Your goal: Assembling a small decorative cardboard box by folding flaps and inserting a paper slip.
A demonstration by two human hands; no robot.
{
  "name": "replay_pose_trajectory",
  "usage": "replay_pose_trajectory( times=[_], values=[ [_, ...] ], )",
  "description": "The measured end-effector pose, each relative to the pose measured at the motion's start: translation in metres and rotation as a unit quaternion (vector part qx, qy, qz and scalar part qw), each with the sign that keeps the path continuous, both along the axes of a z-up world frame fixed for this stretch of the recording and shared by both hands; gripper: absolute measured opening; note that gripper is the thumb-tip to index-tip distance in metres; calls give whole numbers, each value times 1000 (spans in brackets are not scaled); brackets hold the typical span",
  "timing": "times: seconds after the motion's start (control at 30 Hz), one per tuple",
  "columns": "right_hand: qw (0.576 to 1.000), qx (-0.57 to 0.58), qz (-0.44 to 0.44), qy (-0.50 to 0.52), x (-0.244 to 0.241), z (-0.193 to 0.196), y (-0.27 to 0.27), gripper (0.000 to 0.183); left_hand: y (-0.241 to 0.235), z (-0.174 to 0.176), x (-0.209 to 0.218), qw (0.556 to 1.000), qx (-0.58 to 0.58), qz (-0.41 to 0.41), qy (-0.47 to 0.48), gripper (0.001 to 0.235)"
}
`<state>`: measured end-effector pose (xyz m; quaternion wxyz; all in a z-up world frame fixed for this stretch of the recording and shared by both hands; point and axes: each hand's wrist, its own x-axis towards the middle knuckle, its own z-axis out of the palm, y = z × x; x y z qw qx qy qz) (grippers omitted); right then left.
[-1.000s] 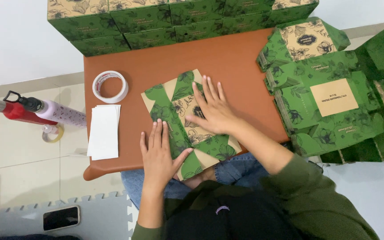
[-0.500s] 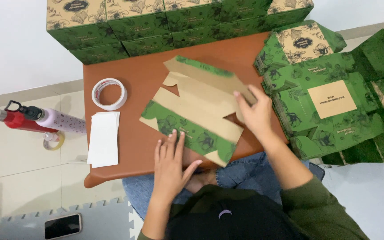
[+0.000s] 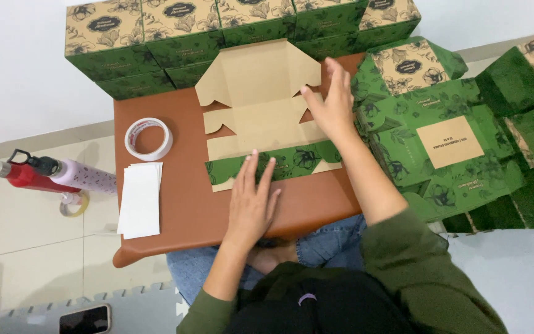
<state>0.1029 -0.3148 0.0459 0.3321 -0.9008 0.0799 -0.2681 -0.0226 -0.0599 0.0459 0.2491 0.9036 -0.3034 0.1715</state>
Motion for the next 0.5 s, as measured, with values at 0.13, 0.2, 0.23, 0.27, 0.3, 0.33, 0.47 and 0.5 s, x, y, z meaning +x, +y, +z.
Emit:
replay_pose_trajectory(
  times=[0.13,0.2,0.23,0.27,0.3,0.33,0.47,0.5],
  values=[
    [970,0,166,180,-98,45,12,39,14,3,25,999,28,22,36,60],
    [961,-94,202,162,-127,46,12,42,18,-3,34,997,47,45,-52,50],
    [960,-95,203,166,-134,35,10,42,19,-3,31,997,46,46,-47,50],
    [974,-131,168,75,-141,26,8,24,21,-1,28,996,25,34,-84,37],
    [977,-166,132,-18,-148,16,5,18,22,0,25,992,4,21,-121,28],
    [977,-168,133,-17,-157,13,5,18,25,-2,17,993,2,23,-120,28],
    [997,-38,51,-45,-192,2,14,26,32,-10,-19,995,-58,-17,-82,23],
    [999,25,13,-32,-202,-1,18,42,34,-11,-29,995,-71,-25,-66,25]
  ],
)
